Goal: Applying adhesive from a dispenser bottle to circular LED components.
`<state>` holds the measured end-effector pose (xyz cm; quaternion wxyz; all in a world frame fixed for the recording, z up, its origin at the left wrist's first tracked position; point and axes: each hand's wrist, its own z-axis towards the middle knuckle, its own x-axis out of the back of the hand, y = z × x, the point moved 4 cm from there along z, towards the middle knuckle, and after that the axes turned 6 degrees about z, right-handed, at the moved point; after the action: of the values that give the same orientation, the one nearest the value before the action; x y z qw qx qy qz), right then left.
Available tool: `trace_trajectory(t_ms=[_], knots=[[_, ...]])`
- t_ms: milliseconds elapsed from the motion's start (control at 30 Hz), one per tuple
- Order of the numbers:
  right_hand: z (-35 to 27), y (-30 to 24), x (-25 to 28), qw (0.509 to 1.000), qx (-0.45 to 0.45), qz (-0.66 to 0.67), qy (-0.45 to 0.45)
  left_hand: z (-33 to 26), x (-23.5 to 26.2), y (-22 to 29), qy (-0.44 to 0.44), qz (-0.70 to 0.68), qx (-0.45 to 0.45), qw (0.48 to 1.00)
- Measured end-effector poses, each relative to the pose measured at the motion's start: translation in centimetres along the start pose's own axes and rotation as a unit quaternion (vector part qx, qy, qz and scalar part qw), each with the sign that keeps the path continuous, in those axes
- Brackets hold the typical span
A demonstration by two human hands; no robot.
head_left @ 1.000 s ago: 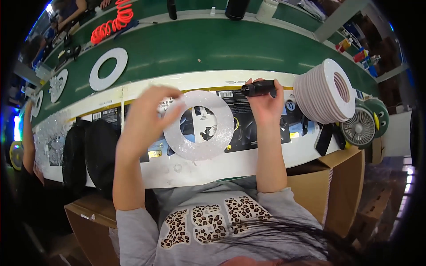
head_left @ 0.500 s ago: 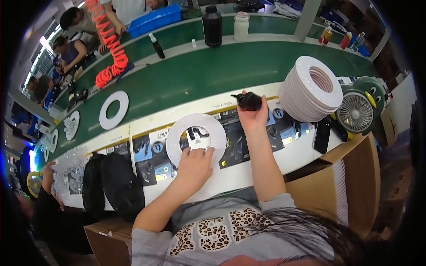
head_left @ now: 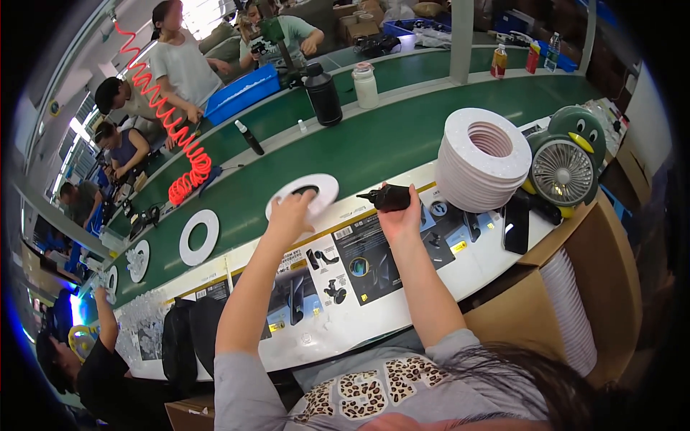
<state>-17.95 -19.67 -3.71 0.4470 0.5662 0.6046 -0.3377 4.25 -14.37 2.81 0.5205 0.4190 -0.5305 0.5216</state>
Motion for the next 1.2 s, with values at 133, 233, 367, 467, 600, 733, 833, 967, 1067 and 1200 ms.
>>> trace_trajectory(t_ms=[133, 233, 367, 467, 600, 733, 833, 967, 1067, 1200], knots=[[0.9, -1.1, 0.8, 0.999, 0.022, 0.016, 0.020, 1.7, 1.0, -0.1, 0.052, 0.115, 0.040, 0.991], [1.9, -1.2, 1.6, 0.999, 0.029, 0.038, 0.023, 2.3, 3.5, 0.3, 0.104, 0.056, 0.096, 0.988], [1.9, -0.2, 1.5, 0.998, -0.009, 0.050, 0.027, 3.1, 10.9, 5.0, 0.271, -0.043, 0.039, 0.961], [1.6, -0.1, 1.2, 0.998, -0.025, 0.049, 0.025, 3.2, 16.0, 13.7, 0.355, -0.087, -0.165, 0.916], [0.3, 0.7, -1.1, 0.972, -0.049, 0.012, -0.230, 5.2, 17.5, 22.7, 0.269, -0.077, -0.319, 0.906], [2.4, 0.0, 0.9, 0.985, -0.009, -0.017, -0.174, 9.0, 15.5, 29.3, 0.213, -0.051, -0.373, 0.902], [4.6, 0.7, 3.0, 0.977, -0.091, 0.057, -0.184, 11.8, 14.6, 31.6, 0.161, -0.041, -0.387, 0.907], [4.5, 1.5, 2.6, 0.965, -0.118, 0.071, -0.225, 14.5, 13.8, 32.0, -0.020, -0.001, -0.321, 0.947], [4.6, 1.5, 2.8, 0.969, -0.131, 0.068, -0.198, 14.7, 13.7, 32.3, -0.062, 0.004, -0.342, 0.938], [4.5, 1.2, 2.5, 0.975, -0.108, 0.064, -0.181, 14.2, 13.8, 32.2, 0.007, 0.025, -0.344, 0.939]])
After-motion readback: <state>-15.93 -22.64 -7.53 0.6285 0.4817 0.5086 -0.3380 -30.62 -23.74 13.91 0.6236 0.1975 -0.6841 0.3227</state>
